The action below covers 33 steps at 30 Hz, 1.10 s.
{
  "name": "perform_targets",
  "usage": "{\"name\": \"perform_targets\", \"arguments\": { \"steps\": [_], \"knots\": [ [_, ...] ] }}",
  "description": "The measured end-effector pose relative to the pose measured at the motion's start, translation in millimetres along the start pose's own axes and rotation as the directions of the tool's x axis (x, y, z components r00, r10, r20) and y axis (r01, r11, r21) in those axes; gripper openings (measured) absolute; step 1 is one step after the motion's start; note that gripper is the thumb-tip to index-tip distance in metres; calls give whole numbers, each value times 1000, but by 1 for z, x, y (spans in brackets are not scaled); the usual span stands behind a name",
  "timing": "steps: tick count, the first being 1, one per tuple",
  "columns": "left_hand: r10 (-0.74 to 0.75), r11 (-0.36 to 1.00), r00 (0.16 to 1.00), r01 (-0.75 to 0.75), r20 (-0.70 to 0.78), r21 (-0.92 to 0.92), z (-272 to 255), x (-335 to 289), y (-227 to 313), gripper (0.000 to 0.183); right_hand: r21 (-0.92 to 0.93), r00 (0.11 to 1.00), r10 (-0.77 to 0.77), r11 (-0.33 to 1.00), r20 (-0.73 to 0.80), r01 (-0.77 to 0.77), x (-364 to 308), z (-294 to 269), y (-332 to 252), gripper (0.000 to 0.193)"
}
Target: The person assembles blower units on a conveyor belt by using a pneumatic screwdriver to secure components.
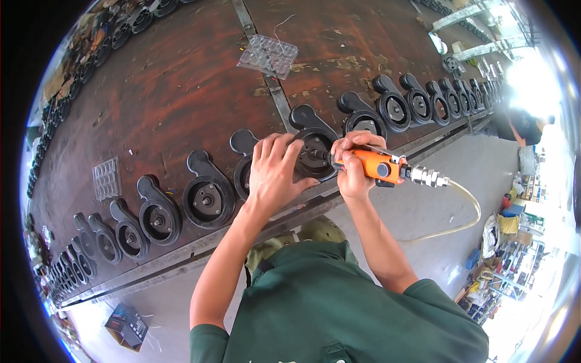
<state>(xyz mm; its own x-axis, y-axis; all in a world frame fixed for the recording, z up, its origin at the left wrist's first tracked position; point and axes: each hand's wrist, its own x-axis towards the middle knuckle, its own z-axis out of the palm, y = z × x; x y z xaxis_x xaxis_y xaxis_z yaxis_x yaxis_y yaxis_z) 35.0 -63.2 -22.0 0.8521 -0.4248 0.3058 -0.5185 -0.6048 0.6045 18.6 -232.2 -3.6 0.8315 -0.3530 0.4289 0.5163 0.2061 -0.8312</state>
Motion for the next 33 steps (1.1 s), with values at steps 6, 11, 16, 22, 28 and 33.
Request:
{"name": "perform_targets", "arguments": {
  "steps": [6,11,16,22,28,33],
  "knots": [
    [-174,978,984,170,29,120,10,16,18,27,109,997,18,994,-73,-10,2,-15,-2,34],
    [-161,902,979,95,125,421,22,32,31,18,97,982,24,995,-188,-6,9,-17,-17,31],
    [-117,907,982,44,148,419,27,35,27,15,202,971,65,979,-228,-18,7,-30,-26,31],
    [-90,966,984,49,155,253,21,32,19,12,309,935,147,950,-324,-43,1,-37,-36,29],
    [285,930,958,-269,-30,251,-5,26,48,13,439,917,167,899,-364,11,3,-36,-51,29],
    [319,932,947,-305,-44,198,-12,21,56,17,479,935,133,877,-329,43,1,-28,-59,29]
  ]
}}
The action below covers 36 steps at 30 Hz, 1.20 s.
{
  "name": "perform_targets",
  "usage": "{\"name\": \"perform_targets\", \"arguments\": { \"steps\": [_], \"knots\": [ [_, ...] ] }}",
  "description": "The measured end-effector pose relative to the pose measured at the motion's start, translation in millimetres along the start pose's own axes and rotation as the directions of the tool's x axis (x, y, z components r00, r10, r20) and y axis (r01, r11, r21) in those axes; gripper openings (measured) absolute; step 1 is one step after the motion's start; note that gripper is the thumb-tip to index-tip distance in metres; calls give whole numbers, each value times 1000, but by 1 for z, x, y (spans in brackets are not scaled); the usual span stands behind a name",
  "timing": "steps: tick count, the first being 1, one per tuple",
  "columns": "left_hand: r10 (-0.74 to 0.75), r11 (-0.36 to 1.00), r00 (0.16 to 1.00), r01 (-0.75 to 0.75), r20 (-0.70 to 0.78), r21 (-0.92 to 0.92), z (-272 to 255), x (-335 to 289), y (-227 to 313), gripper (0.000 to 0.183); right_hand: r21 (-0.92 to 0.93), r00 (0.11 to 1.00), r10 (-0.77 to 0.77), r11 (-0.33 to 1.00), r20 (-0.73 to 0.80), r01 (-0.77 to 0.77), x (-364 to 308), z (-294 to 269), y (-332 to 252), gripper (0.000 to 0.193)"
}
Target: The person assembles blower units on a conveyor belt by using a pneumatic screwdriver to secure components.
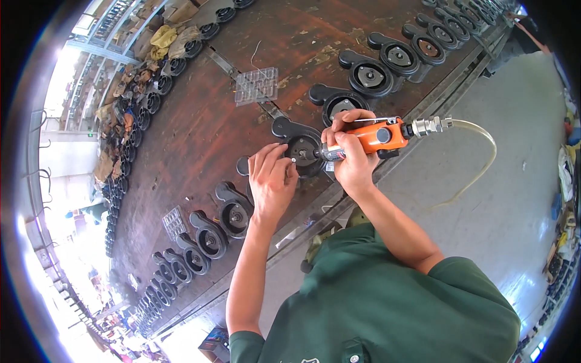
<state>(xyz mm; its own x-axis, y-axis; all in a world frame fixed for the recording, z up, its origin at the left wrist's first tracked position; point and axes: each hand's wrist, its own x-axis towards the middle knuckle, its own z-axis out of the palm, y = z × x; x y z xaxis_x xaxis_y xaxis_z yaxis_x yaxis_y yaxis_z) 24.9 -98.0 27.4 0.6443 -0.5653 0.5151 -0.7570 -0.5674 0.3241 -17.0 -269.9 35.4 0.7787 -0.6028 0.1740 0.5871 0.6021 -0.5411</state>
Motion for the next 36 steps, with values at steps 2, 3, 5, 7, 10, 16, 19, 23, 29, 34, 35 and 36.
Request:
{"name": "perform_targets", "arguments": {
  "steps": [2,3,5,7,10,16,19,23,29,34,35,36],
  "knots": [
    [20,1000,1000,-20,-6,-11,-2,1,3,18,-1,1000,4,1000,4,-4,-2,0,0,28],
    [30,999,1000,-30,-9,-16,-2,0,4,19,-33,1000,5,999,6,-4,-3,0,-1,29],
    [41,999,999,-41,-3,-21,-4,-1,5,19,-90,1000,3,996,9,-2,-5,2,0,31],
    [48,999,999,-48,5,-23,-6,-2,4,20,-88,1000,19,996,8,-18,-7,2,0,31],
    [54,998,998,-54,14,-25,-10,-5,3,22,-79,1000,31,996,7,-30,-9,3,1,31],
    [61,997,998,-62,-5,-47,-12,-7,-1,23,-58,998,49,997,-26,-50,-9,10,0,31],
    [60,997,998,-60,-10,-50,-13,-7,-2,23,-58,998,49,997,-37,-51,-7,11,0,31],
    [65,996,998,-66,-15,-57,-12,-8,-4,22,-53,998,57,997,-30,-59,-6,10,2,30],
    [-48,974,997,60,60,-217,-13,-10,-6,19,-36,993,116,993,16,-116,-1,7,1,28],
    [-150,878,949,257,279,-403,-21,-5,-4,15,-84,955,223,974,194,-210,9,3,-6,27],
    [-129,875,943,254,306,-413,-22,-4,-5,14,-62,937,253,968,243,-245,12,2,-7,28],
    [-107,871,937,250,334,-424,-23,-2,-6,14,-43,915,280,959,291,-280,14,-1,-8,28]
  ]
}}
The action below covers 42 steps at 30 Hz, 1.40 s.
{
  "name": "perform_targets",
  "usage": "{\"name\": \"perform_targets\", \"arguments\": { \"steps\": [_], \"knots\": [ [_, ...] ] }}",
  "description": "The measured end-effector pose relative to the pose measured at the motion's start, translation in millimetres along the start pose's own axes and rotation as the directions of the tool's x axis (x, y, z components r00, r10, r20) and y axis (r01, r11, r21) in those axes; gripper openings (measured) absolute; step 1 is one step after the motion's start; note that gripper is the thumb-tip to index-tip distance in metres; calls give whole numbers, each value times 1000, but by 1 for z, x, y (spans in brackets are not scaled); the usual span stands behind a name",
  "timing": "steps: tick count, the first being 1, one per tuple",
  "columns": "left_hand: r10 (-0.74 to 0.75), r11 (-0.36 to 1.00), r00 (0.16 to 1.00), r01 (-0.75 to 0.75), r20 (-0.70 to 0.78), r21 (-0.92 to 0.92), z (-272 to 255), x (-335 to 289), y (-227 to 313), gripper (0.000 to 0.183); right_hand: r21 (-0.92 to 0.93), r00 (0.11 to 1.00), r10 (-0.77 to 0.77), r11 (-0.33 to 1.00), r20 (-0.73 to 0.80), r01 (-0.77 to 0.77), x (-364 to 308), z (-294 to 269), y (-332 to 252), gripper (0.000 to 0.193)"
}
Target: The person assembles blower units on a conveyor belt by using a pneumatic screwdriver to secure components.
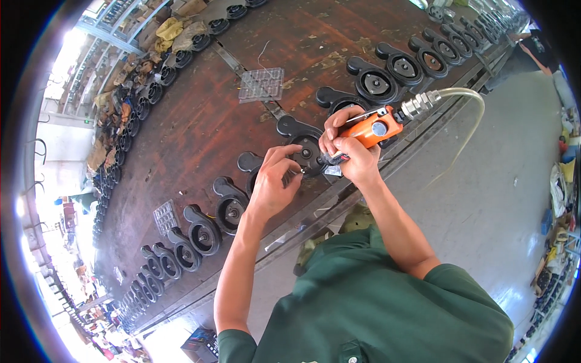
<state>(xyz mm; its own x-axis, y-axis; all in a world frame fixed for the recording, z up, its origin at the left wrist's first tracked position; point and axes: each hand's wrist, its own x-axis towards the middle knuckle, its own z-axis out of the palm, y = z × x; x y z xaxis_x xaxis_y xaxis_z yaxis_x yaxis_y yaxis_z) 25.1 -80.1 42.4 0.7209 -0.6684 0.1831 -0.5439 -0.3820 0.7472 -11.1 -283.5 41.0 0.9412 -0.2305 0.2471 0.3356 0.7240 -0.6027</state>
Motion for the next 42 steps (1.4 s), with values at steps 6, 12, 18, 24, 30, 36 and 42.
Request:
{"name": "perform_targets", "arguments": {
  "steps": [6,12,18,24,30,36,42],
  "knots": [
    [-12,989,992,31,128,-147,-3,-4,0,13,91,978,169,979,121,-180,9,-3,-8,27],
    [45,996,979,-29,-201,82,19,-14,-6,13,-49,968,62,996,-242,-76,7,13,6,26],
    [88,952,975,-22,-203,305,22,2,-20,18,-161,911,-191,977,-366,140,0,8,35,28],
    [21,928,999,-10,-26,371,15,6,-33,28,-214,907,-235,962,-349,167,-10,-7,59,30],
    [-15,907,999,-6,47,421,18,3,-41,33,-326,933,-214,938,-288,115,-16,-15,73,29],
    [-23,934,998,42,-58,355,23,-9,-53,49,-344,960,-258,916,-105,209,-17,-13,84,32],
    [-79,920,976,150,-204,361,23,-20,-53,97,-473,963,-185,843,195,257,-13,-6,91,28]
  ]
}}
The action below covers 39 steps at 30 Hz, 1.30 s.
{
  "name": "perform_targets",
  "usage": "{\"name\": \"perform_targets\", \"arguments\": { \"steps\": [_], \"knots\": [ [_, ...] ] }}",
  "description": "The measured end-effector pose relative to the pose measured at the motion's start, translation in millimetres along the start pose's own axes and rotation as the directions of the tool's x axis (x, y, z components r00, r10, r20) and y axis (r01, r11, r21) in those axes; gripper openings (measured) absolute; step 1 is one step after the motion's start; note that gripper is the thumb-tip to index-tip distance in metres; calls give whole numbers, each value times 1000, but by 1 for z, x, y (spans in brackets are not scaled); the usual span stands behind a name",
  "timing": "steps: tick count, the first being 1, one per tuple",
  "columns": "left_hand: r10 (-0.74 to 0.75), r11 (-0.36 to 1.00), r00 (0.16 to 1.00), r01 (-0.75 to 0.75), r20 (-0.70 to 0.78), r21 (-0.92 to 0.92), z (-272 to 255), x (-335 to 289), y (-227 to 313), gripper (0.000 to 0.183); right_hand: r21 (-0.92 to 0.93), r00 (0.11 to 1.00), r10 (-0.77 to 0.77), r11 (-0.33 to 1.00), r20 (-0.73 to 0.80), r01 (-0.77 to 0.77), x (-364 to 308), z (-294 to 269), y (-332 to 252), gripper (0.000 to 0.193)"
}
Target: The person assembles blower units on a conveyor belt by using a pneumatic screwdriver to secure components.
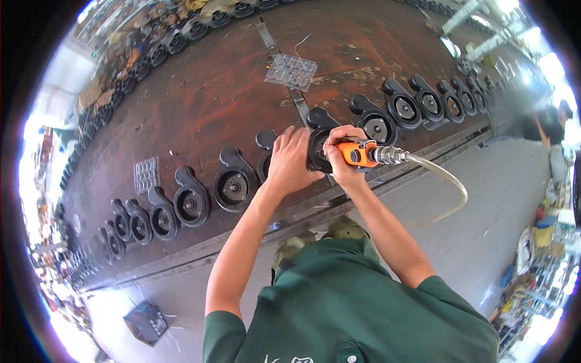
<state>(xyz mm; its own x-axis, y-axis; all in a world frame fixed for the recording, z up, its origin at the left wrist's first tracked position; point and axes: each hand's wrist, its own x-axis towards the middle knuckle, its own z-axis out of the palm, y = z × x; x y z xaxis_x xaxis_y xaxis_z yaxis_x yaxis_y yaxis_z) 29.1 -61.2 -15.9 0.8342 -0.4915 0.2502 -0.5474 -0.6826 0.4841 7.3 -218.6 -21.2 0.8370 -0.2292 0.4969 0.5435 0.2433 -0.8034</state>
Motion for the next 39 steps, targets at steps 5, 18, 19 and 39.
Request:
{"name": "perform_targets", "arguments": {
  "steps": [5,18,19,39],
  "knots": [
    [-36,999,999,35,-39,-15,15,0,-6,99,-117,990,96,990,102,-84,8,4,6,26],
    [-62,997,997,61,47,37,14,0,-11,100,-135,986,157,980,55,-149,27,16,13,27],
    [-56,998,997,54,45,32,13,1,-10,99,-130,982,178,977,58,-170,27,15,13,27],
    [-78,997,992,79,101,-9,11,3,-7,80,-73,983,180,982,43,-177,32,18,13,21]
  ]
}}
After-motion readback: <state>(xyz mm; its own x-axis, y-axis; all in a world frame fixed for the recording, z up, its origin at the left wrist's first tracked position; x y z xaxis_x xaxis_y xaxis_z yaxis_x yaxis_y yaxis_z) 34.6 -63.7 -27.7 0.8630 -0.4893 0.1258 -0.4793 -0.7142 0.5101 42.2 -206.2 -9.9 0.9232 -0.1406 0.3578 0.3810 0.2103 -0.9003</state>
